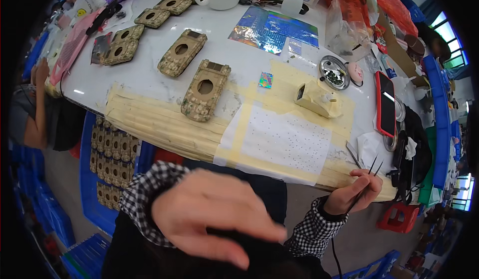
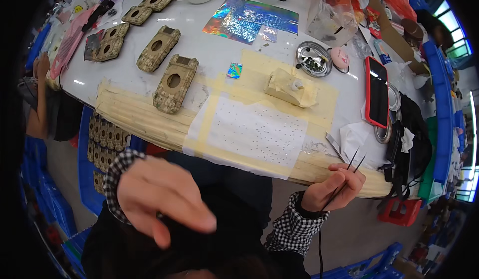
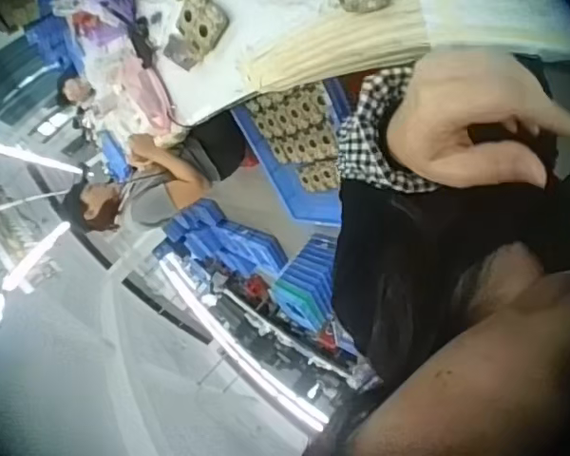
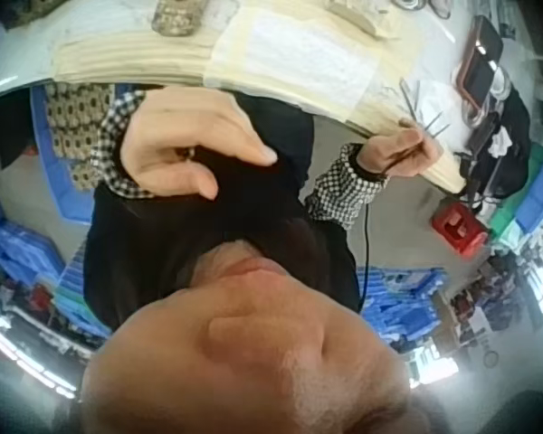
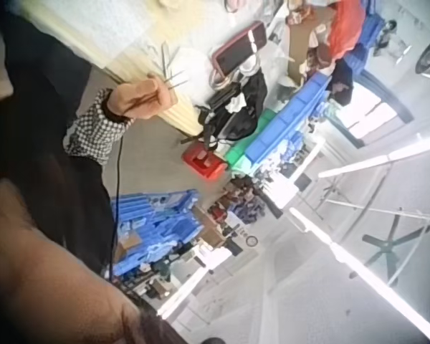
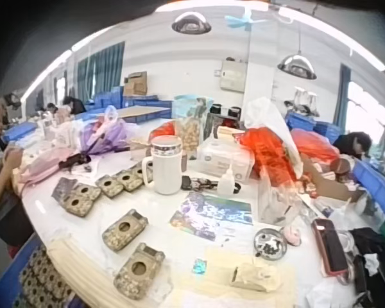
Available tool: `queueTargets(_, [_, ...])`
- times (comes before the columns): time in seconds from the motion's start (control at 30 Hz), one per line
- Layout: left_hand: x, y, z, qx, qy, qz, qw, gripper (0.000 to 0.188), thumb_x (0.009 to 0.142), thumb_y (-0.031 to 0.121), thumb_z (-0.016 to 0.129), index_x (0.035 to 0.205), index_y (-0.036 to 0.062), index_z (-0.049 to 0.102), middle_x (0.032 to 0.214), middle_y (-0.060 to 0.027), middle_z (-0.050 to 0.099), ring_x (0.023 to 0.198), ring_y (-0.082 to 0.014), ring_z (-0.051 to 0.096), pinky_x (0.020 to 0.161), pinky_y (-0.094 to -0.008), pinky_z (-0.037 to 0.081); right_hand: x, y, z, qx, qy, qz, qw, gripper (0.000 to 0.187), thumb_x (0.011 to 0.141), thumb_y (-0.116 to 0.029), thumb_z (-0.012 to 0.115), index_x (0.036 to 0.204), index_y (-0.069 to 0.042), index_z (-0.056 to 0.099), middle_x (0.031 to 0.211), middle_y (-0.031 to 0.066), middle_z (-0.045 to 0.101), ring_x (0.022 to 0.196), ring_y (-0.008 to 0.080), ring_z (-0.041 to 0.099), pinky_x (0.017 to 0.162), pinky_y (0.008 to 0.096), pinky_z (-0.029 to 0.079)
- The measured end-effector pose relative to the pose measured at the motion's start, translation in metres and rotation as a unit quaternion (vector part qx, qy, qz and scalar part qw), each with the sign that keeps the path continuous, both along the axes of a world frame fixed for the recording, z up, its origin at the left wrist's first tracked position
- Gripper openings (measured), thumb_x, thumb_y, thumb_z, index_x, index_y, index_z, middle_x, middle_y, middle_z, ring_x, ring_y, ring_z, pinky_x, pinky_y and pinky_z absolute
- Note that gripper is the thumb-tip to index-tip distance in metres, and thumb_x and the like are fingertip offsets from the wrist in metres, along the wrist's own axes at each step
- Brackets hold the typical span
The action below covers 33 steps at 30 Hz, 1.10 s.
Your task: Painting camouflage details onto toy tank hulls using a fine paintbrush.
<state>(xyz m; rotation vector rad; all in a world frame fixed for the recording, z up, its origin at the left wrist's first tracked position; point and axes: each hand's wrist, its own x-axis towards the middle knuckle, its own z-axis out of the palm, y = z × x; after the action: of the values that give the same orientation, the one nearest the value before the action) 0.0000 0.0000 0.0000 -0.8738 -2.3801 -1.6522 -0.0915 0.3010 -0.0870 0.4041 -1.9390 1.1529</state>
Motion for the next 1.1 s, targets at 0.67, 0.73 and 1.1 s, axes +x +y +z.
queueTargets(0.67, [-0.046,-0.007,0.003,0.178,-0.177,0.195,0.948,0.066,0.078,0.009,0.064,0.135,-0.0008,0.032,0.112,-0.0078,0.050,0.091,-0.0165,0.058,0.083,-0.0307,0.048,-0.034,-0.041,0.092,0.228,-0.018,0.140,0.963,0.011,0.081,-0.005,0.061,0.090,0.000,0.064,0.076,0.0107,0.056,0.067,0.0204,0.054,0.060,0.0280,0.042])
queueTargets(0.73, [-0.063,-0.006,0.005,0.222,-0.246,0.152,0.931,0.060,0.079,0.013,0.064,0.131,-0.0008,0.036,0.113,-0.0081,0.050,0.090,-0.0163,0.058,0.082,-0.0307,0.048,-0.045,-0.051,0.097,0.266,-0.010,0.131,0.955,0.016,0.074,-0.001,0.068,0.090,-0.003,0.065,0.074,0.0089,0.056,0.067,0.0222,0.054,0.060,0.0299,0.043])
queueTargets(1.1, [-0.104,0.009,-0.029,0.393,-0.393,0.119,0.823,0.036,0.088,0.025,0.061,0.114,0.0042,0.046,0.102,-0.0083,0.057,0.091,-0.0139,0.060,0.078,-0.0285,0.054,-0.069,-0.069,0.065,0.286,-0.014,0.154,0.946,0.019,0.069,-0.006,0.073,0.086,-0.005,0.065,0.068,0.0077,0.053,0.066,0.0229,0.052,0.057,0.0320,0.042])
